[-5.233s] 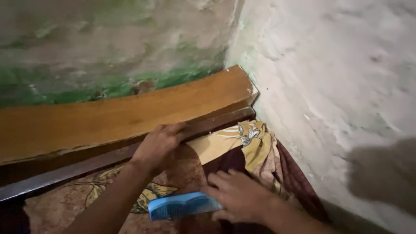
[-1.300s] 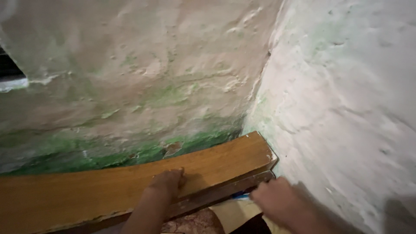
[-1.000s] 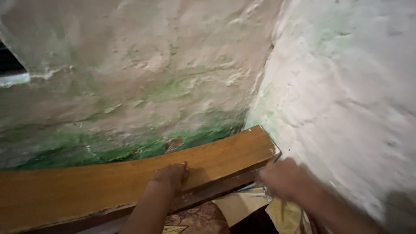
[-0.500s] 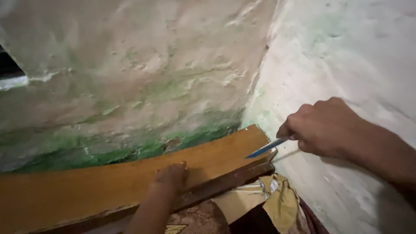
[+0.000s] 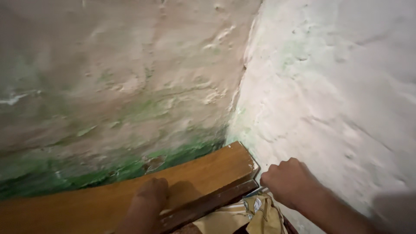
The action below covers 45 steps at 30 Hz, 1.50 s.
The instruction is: The person folds a patterned bed sheet on a bed with a striped mattress. They smooth the fabric, fold it in sections, and use a blue comb to press the edges along the wooden headboard. The sheet is folded into a compact bundle by the end of the clip.
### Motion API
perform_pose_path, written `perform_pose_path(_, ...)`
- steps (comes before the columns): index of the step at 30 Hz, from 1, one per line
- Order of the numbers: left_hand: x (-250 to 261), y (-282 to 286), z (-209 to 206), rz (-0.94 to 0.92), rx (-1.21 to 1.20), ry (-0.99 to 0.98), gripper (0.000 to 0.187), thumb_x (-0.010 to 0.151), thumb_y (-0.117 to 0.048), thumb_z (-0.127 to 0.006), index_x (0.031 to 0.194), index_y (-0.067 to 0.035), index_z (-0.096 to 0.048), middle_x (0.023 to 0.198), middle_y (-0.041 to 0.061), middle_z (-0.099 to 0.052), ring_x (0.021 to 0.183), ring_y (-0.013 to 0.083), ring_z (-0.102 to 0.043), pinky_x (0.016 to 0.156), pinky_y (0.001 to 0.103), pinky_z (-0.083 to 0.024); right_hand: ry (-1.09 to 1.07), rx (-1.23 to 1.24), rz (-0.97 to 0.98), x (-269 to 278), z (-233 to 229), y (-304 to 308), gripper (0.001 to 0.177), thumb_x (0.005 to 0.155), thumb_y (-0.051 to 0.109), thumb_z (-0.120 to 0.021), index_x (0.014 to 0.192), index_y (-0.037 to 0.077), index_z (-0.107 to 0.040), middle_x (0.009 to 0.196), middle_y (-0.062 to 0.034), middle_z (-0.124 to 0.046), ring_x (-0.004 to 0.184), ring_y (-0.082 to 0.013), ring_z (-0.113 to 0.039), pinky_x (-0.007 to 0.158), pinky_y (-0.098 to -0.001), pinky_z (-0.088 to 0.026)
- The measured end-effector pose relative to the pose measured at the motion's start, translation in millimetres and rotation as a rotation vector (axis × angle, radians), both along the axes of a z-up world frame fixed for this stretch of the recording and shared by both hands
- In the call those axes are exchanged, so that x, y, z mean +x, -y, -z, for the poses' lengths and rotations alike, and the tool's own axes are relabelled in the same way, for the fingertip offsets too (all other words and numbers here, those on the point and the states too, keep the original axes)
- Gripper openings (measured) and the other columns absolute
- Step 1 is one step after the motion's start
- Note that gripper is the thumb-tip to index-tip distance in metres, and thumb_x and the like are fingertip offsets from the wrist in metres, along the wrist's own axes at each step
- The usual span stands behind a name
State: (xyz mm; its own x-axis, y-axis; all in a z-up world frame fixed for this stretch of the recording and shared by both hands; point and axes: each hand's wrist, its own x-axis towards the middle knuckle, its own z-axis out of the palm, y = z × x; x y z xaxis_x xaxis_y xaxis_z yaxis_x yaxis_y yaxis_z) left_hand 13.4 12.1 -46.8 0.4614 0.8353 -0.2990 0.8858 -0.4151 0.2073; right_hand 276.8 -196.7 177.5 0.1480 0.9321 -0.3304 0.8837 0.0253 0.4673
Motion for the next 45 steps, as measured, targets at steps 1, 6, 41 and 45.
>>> perform_pose_path(1,1,2,-6,-0.009,-0.039,-0.035,0.028,0.096,-0.03,-0.067,0.118,-0.012,-0.07,0.123,0.015,-0.069,0.117,0.0308,-0.067,0.098,0.042,-0.057,-0.001,0.0,-0.015,1,7,-1,0.018,0.086,0.011,-0.064,0.097,0.021,-0.074,0.1,-0.0058,-0.071,0.097,-0.0274,-0.071,0.082,-0.0447,-0.055)
perform_pose_path(6,10,9,-30,0.07,0.025,-0.143,0.026,0.101,-0.028,-0.062,0.117,-0.009,-0.07,0.121,0.016,-0.071,0.116,0.028,-0.07,0.093,0.039,-0.06,0.012,0.026,-0.07,11,34,-10,0.011,0.09,0.014,-0.062,0.094,0.016,-0.073,0.099,-0.0084,-0.071,0.096,-0.0289,-0.071,0.081,-0.0452,-0.056)
perform_pose_path(41,143,188,-47,0.446,-0.431,0.109,0.038,0.081,-0.032,-0.069,0.115,-0.017,-0.071,0.11,0.014,-0.077,0.099,0.0294,-0.078,0.091,0.044,-0.059,-0.742,0.118,0.346,7,233,221,0.032,0.086,0.05,-0.072,0.106,0.025,-0.077,0.142,-0.0114,-0.058,0.139,-0.0276,-0.048,0.115,-0.046,-0.037)
perform_pose_path(45,188,220,-38,0.609,-0.361,0.397,0.05,0.076,-0.033,-0.073,0.122,-0.014,-0.069,0.123,0.016,-0.072,0.117,0.0329,-0.069,0.103,0.045,-0.055,-0.56,0.379,0.097,50,228,249,0.05,0.076,0.039,-0.077,0.123,0.024,-0.071,0.154,-0.0218,-0.045,0.139,-0.0415,-0.038,0.112,-0.0529,-0.031)
